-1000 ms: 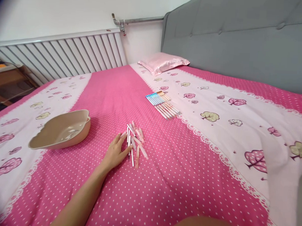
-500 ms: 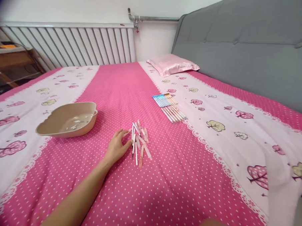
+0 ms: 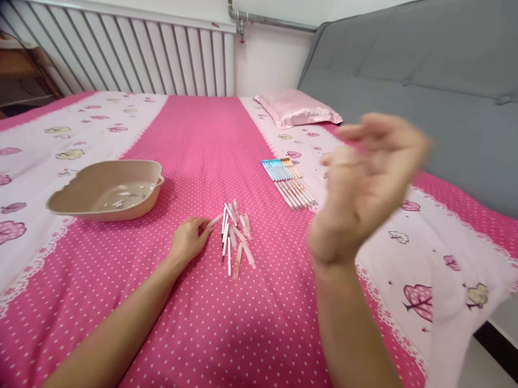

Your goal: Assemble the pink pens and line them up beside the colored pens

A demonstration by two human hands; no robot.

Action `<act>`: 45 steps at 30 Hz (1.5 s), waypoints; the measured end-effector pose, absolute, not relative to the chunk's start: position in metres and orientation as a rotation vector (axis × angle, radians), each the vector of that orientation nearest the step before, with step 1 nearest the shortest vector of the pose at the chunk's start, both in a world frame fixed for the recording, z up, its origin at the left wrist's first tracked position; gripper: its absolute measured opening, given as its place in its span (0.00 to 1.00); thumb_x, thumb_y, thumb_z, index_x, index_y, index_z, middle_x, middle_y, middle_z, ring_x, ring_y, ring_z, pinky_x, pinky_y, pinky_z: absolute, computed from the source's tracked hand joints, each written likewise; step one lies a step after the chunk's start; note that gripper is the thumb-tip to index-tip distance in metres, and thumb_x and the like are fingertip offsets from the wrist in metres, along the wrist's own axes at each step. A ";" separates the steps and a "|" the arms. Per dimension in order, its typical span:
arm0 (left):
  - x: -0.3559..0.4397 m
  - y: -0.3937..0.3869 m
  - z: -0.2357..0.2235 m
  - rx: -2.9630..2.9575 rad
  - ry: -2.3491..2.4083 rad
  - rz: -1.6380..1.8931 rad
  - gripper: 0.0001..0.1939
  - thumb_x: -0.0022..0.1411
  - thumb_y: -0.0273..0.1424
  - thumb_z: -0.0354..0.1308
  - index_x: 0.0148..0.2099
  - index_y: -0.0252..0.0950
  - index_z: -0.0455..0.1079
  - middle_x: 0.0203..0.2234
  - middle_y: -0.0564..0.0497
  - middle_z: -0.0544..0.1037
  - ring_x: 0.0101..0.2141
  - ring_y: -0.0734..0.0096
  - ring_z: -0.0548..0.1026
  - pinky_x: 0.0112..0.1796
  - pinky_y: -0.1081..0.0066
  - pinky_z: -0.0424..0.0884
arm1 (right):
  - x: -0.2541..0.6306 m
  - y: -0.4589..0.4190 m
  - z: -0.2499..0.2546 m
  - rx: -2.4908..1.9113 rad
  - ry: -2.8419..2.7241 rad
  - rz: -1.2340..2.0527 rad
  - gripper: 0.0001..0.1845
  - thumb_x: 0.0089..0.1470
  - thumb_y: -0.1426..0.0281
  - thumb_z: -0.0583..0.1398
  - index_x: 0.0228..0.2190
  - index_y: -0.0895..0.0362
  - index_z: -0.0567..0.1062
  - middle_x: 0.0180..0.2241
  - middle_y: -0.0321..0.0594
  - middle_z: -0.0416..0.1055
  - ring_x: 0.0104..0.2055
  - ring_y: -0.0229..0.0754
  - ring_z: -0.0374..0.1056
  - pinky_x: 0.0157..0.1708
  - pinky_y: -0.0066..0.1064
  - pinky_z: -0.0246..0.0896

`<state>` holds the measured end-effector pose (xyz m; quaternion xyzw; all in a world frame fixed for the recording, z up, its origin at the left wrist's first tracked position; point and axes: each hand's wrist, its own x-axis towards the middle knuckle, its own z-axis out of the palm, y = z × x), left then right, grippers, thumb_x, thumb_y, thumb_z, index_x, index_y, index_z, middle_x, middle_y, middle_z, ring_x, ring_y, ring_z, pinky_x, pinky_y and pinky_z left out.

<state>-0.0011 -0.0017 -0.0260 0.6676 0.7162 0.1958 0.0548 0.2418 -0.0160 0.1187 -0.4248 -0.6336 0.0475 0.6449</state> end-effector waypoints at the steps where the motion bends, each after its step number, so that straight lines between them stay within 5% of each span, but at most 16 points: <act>1: -0.001 -0.002 -0.026 2.029 2.173 0.593 0.14 0.62 0.32 0.49 0.43 0.34 0.74 0.33 0.45 0.77 0.34 0.63 0.74 0.36 0.68 0.68 | 0.238 -0.013 0.117 -0.986 -1.427 0.120 0.15 0.62 0.67 0.48 0.50 0.50 0.61 0.46 0.42 0.67 0.46 0.41 0.67 0.40 0.33 0.66; 5: 0.000 -0.002 -0.026 2.019 2.185 0.585 0.15 0.63 0.34 0.47 0.42 0.34 0.74 0.33 0.45 0.78 0.33 0.64 0.74 0.35 0.69 0.67 | 0.225 0.004 0.099 -1.229 -1.755 0.281 0.15 0.53 0.67 0.59 0.43 0.56 0.71 0.35 0.39 0.74 0.33 0.40 0.71 0.34 0.34 0.68; 12: 0.006 -0.003 -0.025 1.965 2.151 0.629 0.14 0.64 0.35 0.47 0.41 0.34 0.72 0.33 0.45 0.78 0.32 0.64 0.74 0.34 0.70 0.66 | 0.202 0.019 0.059 -1.471 -2.145 0.323 0.15 0.55 0.76 0.55 0.43 0.55 0.75 0.38 0.39 0.76 0.39 0.40 0.72 0.40 0.33 0.66; 20: 0.010 -0.007 -0.026 1.983 2.153 0.642 0.13 0.63 0.33 0.49 0.41 0.34 0.72 0.33 0.45 0.77 0.34 0.62 0.74 0.35 0.68 0.66 | 0.169 0.003 0.041 -1.658 -2.635 0.453 0.09 0.54 0.68 0.58 0.31 0.55 0.78 0.33 0.44 0.77 0.37 0.45 0.73 0.36 0.32 0.64; 25: 0.011 -0.009 -0.025 1.984 2.207 0.588 0.13 0.58 0.33 0.55 0.44 0.33 0.71 0.34 0.45 0.76 0.35 0.61 0.74 0.36 0.68 0.67 | 0.159 -0.002 0.036 -1.838 -2.628 0.441 0.14 0.49 0.60 0.62 0.35 0.55 0.78 0.36 0.48 0.76 0.40 0.51 0.73 0.35 0.36 0.65; 33: 0.013 -0.011 -0.020 1.953 2.295 0.492 0.11 0.61 0.33 0.50 0.38 0.33 0.70 0.33 0.43 0.77 0.32 0.59 0.75 0.33 0.66 0.66 | 0.151 -0.010 0.035 -1.878 -2.713 0.426 0.19 0.45 0.63 0.65 0.40 0.58 0.77 0.37 0.51 0.76 0.42 0.53 0.73 0.36 0.37 0.67; 45: 0.014 -0.008 -0.020 1.846 1.942 1.348 0.05 0.54 0.28 0.54 0.35 0.35 0.70 0.28 0.50 0.76 0.30 0.68 0.73 0.33 0.70 0.68 | 0.159 -0.008 0.043 -1.849 -2.714 0.500 0.09 0.46 0.72 0.59 0.32 0.59 0.76 0.31 0.48 0.76 0.35 0.49 0.73 0.29 0.32 0.62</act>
